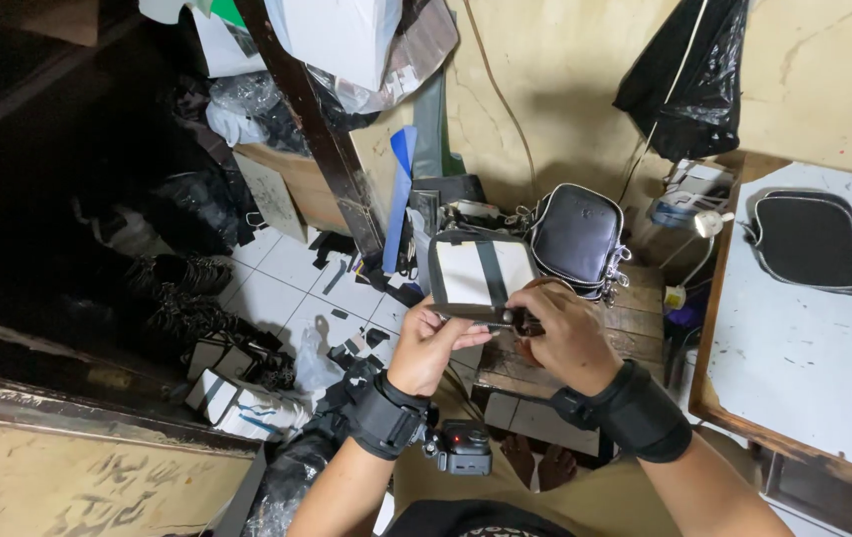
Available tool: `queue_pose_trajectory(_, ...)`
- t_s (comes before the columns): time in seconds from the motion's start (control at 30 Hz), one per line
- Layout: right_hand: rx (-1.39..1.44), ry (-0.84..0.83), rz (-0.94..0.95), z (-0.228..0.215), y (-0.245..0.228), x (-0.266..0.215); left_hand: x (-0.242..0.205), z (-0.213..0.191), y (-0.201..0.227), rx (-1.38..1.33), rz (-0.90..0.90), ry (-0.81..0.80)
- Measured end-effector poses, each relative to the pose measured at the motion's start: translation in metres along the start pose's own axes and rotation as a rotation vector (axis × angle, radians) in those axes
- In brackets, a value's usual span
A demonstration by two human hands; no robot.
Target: Trimming excess material and threads from small leather pouches using scissors
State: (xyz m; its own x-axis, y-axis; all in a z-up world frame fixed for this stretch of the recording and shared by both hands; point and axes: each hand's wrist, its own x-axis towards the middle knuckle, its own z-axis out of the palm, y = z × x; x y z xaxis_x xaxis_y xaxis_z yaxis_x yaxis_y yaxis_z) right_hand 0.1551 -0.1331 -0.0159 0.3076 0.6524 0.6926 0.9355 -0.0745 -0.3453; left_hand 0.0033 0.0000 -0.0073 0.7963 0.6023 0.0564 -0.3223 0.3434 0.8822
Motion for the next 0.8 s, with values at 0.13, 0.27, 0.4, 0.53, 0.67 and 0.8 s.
queue_pose_trajectory(0.13,0.177,0.033,0.119,0.008,0.01,-0.01,-0.002,0.006,0.014,0.003,0.002,0.012)
queue_pose_trajectory(0.27,0.456,0.083,0.373,-0.011,-0.015,-0.001,-0.003,0.007,0.016,-0.04,0.0,0.017)
queue_pose_trajectory(0.4,0.394,0.085,0.335,-0.026,-0.022,0.007,-0.004,0.0,0.003,-0.043,0.013,0.023)
queue_pose_trajectory(0.53,0.271,0.086,0.197,0.0,-0.001,-0.007,-0.005,-0.001,-0.006,-0.022,0.013,0.039)
queue_pose_trajectory(0.67,0.082,0.018,0.019,-0.001,-0.003,-0.008,-0.008,0.001,-0.007,-0.014,0.019,0.033)
queue_pose_trajectory(0.8,0.123,0.02,0.054,0.026,0.029,-0.03,-0.009,0.011,0.008,-0.046,0.016,0.069)
